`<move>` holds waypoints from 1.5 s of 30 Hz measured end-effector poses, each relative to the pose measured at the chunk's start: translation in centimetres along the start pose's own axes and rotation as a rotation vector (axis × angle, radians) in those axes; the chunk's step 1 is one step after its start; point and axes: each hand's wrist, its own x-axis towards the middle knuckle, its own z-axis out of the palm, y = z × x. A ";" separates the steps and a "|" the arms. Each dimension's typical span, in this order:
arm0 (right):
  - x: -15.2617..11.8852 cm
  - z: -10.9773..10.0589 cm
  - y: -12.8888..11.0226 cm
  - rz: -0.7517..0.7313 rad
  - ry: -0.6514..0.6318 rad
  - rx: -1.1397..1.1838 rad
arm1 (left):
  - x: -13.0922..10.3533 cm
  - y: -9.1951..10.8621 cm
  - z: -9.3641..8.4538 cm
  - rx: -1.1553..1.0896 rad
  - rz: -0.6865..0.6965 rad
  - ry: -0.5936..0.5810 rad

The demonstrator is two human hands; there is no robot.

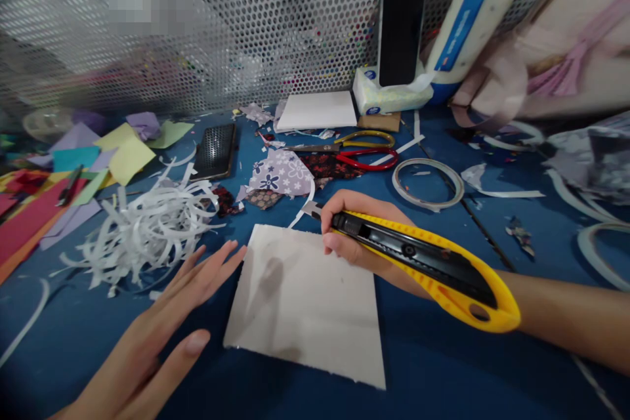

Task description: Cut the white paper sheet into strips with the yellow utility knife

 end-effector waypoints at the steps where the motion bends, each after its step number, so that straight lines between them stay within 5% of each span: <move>1: -0.1 0.1 -0.2 0.020 0.007 0.000 | 0.0 0.0 0.0 -0.002 0.010 0.001; 26: 0.3 2.3 -0.2 -0.018 0.214 0.143 | 1.6 2.2 0.8 -0.185 0.018 -0.070; 37: -0.1 2.0 -0.9 0.018 0.192 0.155 | 1.4 2.1 1.4 -0.092 0.066 -0.084; 42: 0.1 2.1 -0.6 0.039 0.153 0.170 | 1.6 1.4 1.9 -0.042 0.224 -0.050; 45: 0.1 1.8 -0.7 0.042 0.116 0.172 | 1.9 0.8 1.4 -0.156 0.159 -0.032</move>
